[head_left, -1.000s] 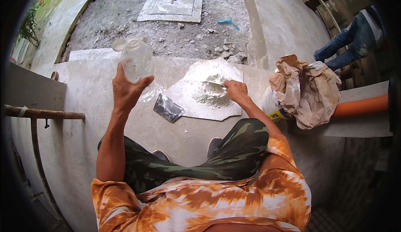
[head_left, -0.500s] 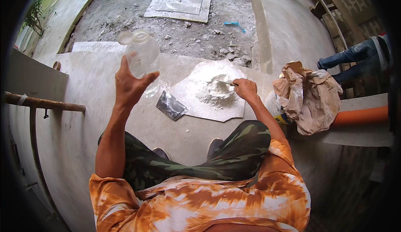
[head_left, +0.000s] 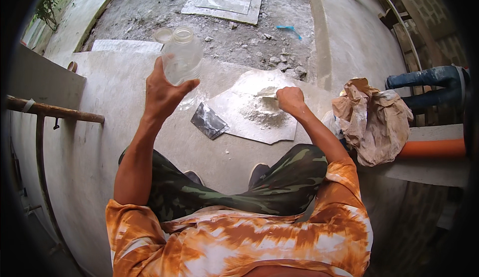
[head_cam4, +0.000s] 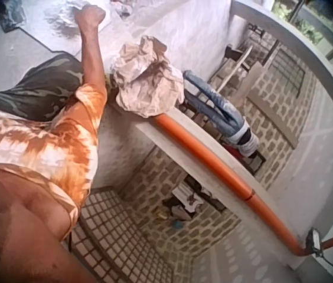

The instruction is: The person sits on the floor and mixes a white powder on a flat board using a trowel. They repeatedly pour water from a plastic bottle into the powder and stir it into a paste.

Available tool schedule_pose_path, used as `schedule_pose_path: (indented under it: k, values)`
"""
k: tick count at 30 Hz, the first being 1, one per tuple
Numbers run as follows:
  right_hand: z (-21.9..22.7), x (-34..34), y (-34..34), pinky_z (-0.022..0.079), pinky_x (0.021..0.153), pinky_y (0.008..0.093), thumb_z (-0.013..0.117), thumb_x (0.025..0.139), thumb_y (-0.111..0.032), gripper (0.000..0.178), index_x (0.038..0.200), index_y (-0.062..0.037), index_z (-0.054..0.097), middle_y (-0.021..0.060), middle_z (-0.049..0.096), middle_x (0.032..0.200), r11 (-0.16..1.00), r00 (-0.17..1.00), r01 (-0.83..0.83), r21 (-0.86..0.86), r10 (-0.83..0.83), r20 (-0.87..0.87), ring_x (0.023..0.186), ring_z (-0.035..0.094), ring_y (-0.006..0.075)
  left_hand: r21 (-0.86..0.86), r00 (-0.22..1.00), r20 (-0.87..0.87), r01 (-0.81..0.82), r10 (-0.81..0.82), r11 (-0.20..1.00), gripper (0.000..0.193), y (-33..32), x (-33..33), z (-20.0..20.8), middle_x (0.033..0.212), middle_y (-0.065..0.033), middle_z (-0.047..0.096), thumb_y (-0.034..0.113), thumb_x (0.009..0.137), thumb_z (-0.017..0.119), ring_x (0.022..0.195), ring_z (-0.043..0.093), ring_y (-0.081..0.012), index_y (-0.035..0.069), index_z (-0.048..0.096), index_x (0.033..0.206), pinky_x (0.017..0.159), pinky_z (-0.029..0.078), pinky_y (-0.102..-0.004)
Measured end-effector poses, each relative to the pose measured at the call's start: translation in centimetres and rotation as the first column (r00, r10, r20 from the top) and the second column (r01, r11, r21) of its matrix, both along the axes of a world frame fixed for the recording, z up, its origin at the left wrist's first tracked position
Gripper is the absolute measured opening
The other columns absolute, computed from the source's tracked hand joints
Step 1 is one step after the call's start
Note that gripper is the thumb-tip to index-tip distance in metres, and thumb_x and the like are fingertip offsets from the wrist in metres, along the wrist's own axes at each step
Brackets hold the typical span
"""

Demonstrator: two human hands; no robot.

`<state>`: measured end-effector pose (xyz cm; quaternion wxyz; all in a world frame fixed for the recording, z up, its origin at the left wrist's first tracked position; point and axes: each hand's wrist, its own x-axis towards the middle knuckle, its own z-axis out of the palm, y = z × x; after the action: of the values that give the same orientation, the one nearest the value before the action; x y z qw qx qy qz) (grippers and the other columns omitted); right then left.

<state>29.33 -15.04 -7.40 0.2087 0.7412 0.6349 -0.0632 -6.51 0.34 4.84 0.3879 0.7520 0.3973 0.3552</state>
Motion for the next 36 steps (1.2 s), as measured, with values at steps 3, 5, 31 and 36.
schedule_pose_path:
  k: [3,5,31,36]
  values:
    - [2.3,-0.4,0.6,0.060,0.073,0.0438,0.065,0.082,-0.016,0.019,0.093,-0.0070,0.078,0.0175,0.076,0.089,0.999,0.996,0.034,0.000,-0.034,-0.086,0.084,0.075,0.0332,0.018,1.000,-0.006,0.006,-0.006,1.000,0.073,0.0,0.1,0.1,0.115,-0.0221,0.070,0.025,0.072,0.091,0.105,0.072,-0.0309,-0.002,0.052,0.128,0.092,0.059,-0.0386]
    - [2.4,-0.3,1.2,0.059,0.073,0.0437,0.065,0.083,-0.016,0.020,0.095,-0.0065,0.077,0.0178,0.076,0.093,0.999,0.998,0.031,-0.020,-0.033,-0.054,0.086,0.075,0.0324,0.023,1.000,-0.010,0.012,-0.012,1.000,0.073,0.1,0.1,-0.1,0.115,-0.0217,0.071,0.024,0.072,0.091,0.105,0.072,-0.0310,-0.001,0.053,0.128,0.093,0.059,-0.0391]
    - [-6.1,-3.7,4.4,0.059,0.071,0.0440,0.060,0.087,-0.009,0.015,0.093,-0.0121,0.074,0.0128,0.072,0.091,0.937,0.939,-0.309,0.165,0.328,-0.105,0.085,0.072,0.0327,0.019,0.998,-0.055,0.034,-0.033,0.999,0.079,-0.4,-1.2,0.0,0.122,-0.0201,0.068,0.023,0.072,0.091,0.112,0.070,-0.0299,-0.001,0.051,0.135,0.097,0.057,-0.0394]
    - [-3.2,-2.2,3.6,0.058,0.071,0.0442,0.062,0.086,-0.008,0.022,0.095,-0.0173,0.079,0.0115,0.074,0.094,0.932,0.929,-0.345,0.108,0.356,-0.104,0.085,0.073,0.0316,0.051,0.999,-0.024,0.044,-0.043,0.998,0.077,-0.4,-0.9,0.1,0.119,-0.0221,0.069,0.024,0.071,0.091,0.109,0.071,-0.0322,-0.002,0.052,0.132,0.096,0.057,-0.0397]
